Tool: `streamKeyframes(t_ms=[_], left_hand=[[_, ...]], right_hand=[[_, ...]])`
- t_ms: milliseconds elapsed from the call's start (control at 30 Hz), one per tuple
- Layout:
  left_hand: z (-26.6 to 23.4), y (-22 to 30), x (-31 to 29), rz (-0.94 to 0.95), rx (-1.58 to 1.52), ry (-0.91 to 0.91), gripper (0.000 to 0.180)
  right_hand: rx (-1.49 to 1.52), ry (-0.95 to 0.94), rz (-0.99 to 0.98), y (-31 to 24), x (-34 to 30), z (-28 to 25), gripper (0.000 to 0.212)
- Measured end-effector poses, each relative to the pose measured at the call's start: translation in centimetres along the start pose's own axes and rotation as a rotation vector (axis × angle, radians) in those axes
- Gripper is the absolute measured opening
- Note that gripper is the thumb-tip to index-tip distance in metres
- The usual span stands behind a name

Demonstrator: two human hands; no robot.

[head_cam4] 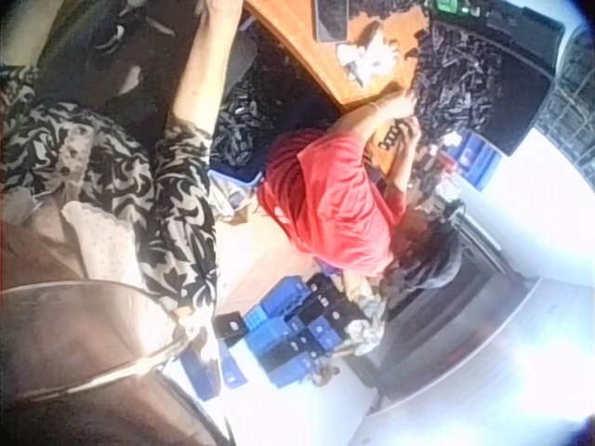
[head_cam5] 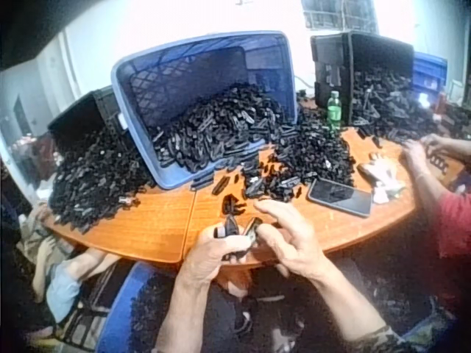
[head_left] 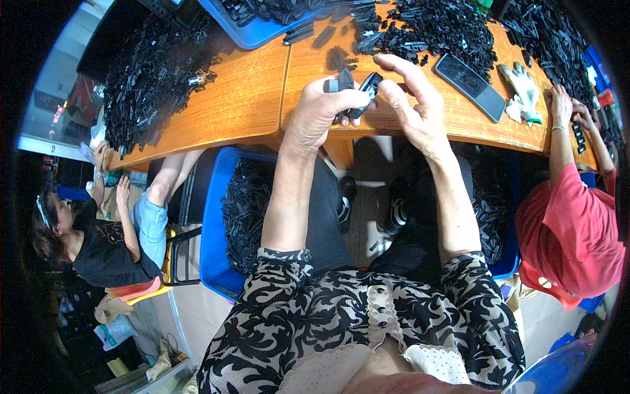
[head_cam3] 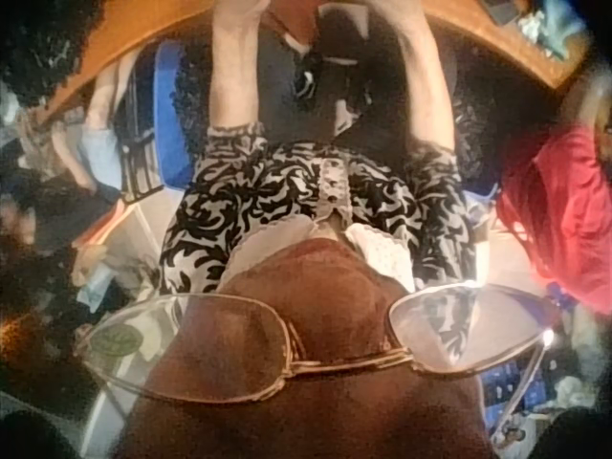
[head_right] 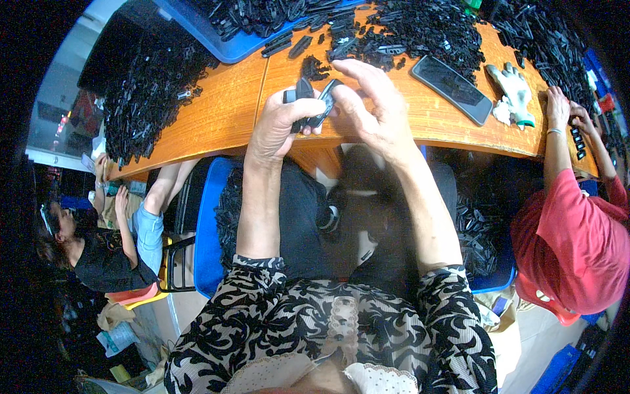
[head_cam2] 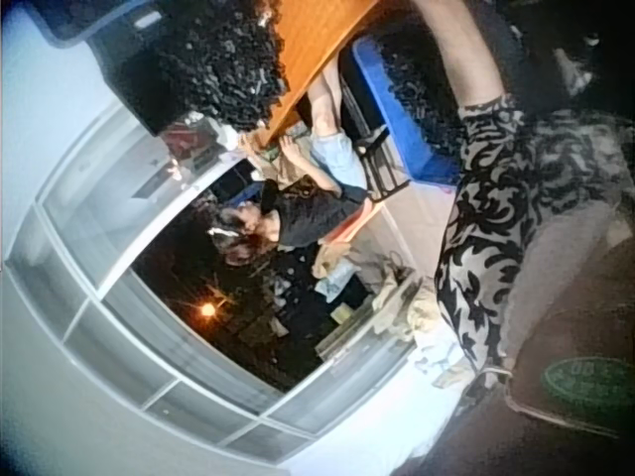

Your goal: The person assembles small plastic components by joining parts together by hand at a workbench and dropping the assembled pieces into a storage bin.

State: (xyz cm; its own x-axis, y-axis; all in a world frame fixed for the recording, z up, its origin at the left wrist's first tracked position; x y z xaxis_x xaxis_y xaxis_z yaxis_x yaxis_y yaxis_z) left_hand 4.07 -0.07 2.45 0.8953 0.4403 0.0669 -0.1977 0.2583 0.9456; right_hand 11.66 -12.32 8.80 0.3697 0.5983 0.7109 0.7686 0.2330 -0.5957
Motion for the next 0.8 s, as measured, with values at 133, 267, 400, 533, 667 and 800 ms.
streamKeyframes(t_ms=[133,267,400,533,667,800], left_hand=[[0.4,0.5,-0.6,-0.017,0.156,0.052,0.013],[0.6,0.6,-1.0,-0.014,0.149,0.032,0.011],[-3.1,0.9,-5.0,-0.107,0.372,0.091,0.017],[-11.4,1.4,-12.8,-0.178,0.877,0.217,0.039],[-14.9,6.0,-16.7,-0.155,1.484,0.553,0.052],[-13.4,6.6,-10.2,0.116,0.822,0.556,0.037]], right_hand=[[0.322,-0.090,0.469,4.0,-1.6,1.9,0.031],[0.487,-0.061,0.590,4.9,-2.3,3.0,0.027],[0.294,-0.048,0.401,4.6,-1.3,4.3,0.031],[-0.382,-0.083,0.075,4.7,-0.2,4.1,0.038],[-0.601,-0.151,0.011,4.5,1.2,6.3,0.038],[-0.706,-0.269,0.045,5.4,1.8,8.0,0.030]])
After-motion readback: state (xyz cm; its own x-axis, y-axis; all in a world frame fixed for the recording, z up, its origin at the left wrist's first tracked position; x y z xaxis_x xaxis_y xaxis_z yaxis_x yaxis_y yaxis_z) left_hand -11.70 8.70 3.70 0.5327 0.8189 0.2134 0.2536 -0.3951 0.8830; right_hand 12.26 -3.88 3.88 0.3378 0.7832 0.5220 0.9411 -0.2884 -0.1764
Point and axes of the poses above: each hand's wrist, its own x-axis towards the middle knuckle, its own z-axis out of the palm, y = z × x, the point moved 10 cm from there along x, towards the middle knuckle, and after that the axes turned 1 degree about -x, right-handed, at the moved point
